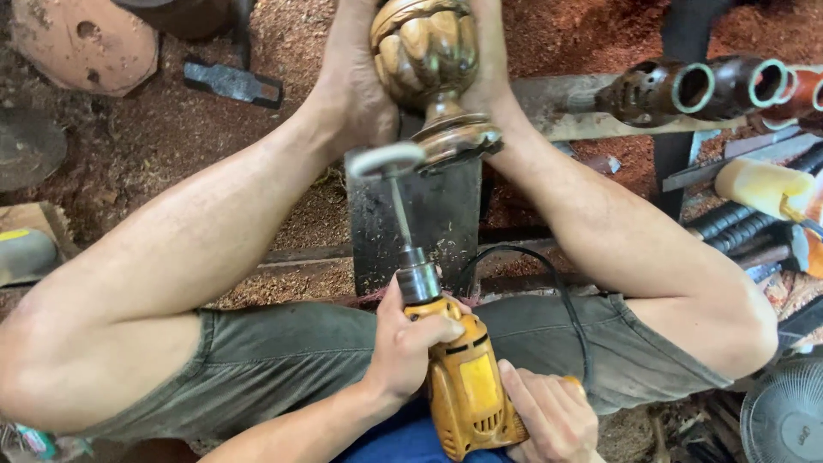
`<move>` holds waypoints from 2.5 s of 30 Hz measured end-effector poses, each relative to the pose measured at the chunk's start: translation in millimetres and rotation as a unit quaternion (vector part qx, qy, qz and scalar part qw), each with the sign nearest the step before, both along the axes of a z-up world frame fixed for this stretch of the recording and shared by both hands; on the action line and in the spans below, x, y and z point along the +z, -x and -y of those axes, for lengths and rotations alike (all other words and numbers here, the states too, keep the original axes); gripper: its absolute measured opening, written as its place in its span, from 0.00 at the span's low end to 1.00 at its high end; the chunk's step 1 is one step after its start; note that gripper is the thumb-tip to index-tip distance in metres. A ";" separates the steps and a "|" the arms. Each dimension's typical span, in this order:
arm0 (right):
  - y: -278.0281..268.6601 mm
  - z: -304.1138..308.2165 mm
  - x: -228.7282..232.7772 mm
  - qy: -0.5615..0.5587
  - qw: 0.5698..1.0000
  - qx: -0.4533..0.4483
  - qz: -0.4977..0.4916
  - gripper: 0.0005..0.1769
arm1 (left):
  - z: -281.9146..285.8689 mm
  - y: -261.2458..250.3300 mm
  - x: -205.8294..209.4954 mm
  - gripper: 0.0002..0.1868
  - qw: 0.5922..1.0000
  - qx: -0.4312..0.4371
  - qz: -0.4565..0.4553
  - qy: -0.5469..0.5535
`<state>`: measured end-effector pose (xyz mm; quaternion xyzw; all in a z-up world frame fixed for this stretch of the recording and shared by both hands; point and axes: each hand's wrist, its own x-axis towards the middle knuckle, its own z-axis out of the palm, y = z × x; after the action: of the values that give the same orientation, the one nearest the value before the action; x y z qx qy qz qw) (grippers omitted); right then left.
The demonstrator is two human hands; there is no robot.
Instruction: Sanding and polishing ornate wooden furniture components using a drill-mounted buffing attachment.
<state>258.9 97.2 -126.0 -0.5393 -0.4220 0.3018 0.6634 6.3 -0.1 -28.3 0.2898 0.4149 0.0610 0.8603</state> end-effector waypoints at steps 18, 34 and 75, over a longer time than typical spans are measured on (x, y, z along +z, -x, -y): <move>57.5 91.4 -105.8 0.135 0.970 -0.025 0.199 0.41 | 18.1 -11.5 -4.7 0.33 0.994 0.062 0.047 0.071; 3.7 21.4 77.4 0.261 0.887 -0.125 0.361 0.43 | 8.8 -32.1 13.4 0.26 0.998 -0.019 0.054 -0.006; 25.2 72.7 52.3 0.246 0.833 0.018 0.495 0.09 | -78.6 75.9 11.7 0.40 0.969 0.132 -0.009 -0.209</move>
<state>233.6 24.5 -73.7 -0.7542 -0.6153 0.1002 0.2064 -69.6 78.5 -16.6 0.4060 0.4352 0.2568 0.7615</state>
